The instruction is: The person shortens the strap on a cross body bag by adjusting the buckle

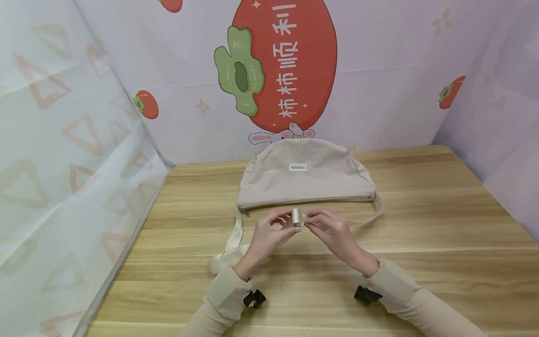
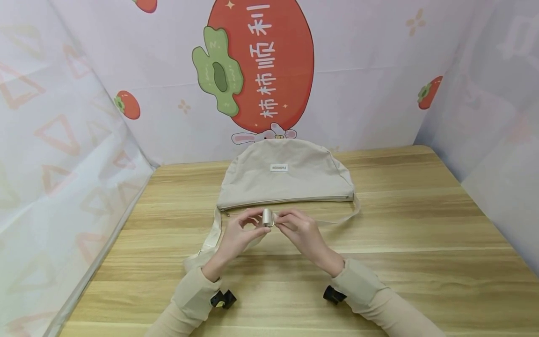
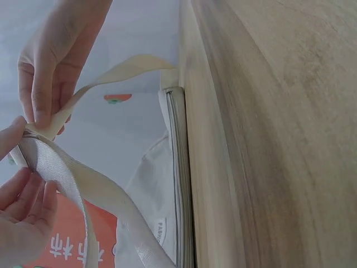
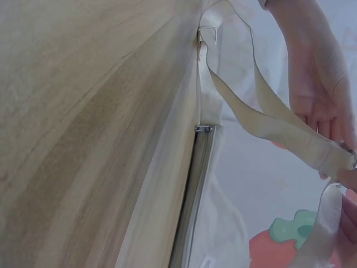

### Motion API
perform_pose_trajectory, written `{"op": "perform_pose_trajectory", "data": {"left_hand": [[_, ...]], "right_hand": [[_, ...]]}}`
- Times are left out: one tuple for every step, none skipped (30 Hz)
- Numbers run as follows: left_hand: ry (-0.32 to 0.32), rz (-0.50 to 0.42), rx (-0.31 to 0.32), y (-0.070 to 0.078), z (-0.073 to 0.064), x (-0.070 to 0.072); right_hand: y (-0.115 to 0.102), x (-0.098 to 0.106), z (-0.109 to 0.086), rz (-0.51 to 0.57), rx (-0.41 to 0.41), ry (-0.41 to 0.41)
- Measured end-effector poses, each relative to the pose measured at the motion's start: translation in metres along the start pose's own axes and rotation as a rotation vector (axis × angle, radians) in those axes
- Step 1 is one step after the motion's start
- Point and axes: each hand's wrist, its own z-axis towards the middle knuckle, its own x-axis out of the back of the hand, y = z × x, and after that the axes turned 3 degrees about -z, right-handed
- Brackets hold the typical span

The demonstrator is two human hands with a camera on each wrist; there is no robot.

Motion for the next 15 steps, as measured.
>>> {"op": "perform_pose_trajectory", "data": {"left_hand": [[0.0, -0.004, -0.004, -0.0011, 0.0003, -0.0006], [-0.004, -0.005, -0.002, -0.0013, 0.0005, -0.0006], [-0.005, -0.008, -0.002, -0.0015, 0.0006, -0.0008], [-0.007, -0.007, -0.001, -0.0015, 0.0008, -0.0009], [-0.01, -0.008, -0.002, -0.0019, 0.0011, -0.0011], [-0.012, -0.009, -0.001, -0.0021, 0.0012, -0.0012], [-0.015, -0.009, -0.003, -0.0023, 0.0014, -0.0012], [-0.019, -0.008, -0.004, -0.0023, 0.0016, -0.0011], [-0.021, -0.008, -0.005, -0.0025, 0.0017, -0.0011], [-0.023, -0.007, -0.003, -0.0029, 0.0017, -0.001], [-0.026, -0.01, -0.002, -0.003, 0.0018, -0.0009], [-0.03, -0.013, 0.001, -0.0032, 0.0019, -0.0008], [-0.035, -0.016, 0.003, -0.0034, 0.0019, -0.0007], [-0.041, -0.021, 0.007, -0.0036, 0.002, -0.0005], [-0.049, -0.024, 0.008, -0.004, 0.0021, -0.0003]], "right_hand": [[-0.0001, -0.0005, -0.0001, -0.003, 0.001, 0.005], [-0.0004, -0.0011, 0.0002, -0.002, -0.001, 0.008], [-0.0006, -0.0014, 0.0, 0.001, -0.01, 0.007], [-0.0012, -0.0015, 0.0, 0.006, -0.017, 0.004], [-0.0019, -0.0015, -0.0001, 0.01, -0.025, 0.001], [-0.0022, -0.0014, -0.0002, 0.012, -0.031, 0.0], [-0.0026, -0.0014, -0.0001, 0.013, -0.037, -0.001], [-0.0029, -0.0014, -0.0001, 0.015, -0.043, -0.002], [-0.003, -0.0014, -0.0003, 0.015, -0.05, -0.004], [-0.0028, -0.0015, -0.0006, 0.018, -0.059, -0.008], [-0.0028, -0.0014, -0.0007, 0.017, -0.065, -0.011], [-0.0026, -0.0013, -0.0008, 0.019, -0.071, -0.015], [-0.0015, -0.0016, -0.0015, 0.025, -0.079, -0.022], [-0.0011, -0.0016, -0.0019, 0.028, -0.086, -0.029], [-0.0006, -0.0014, -0.0021, 0.035, -0.092, -0.037]]}}
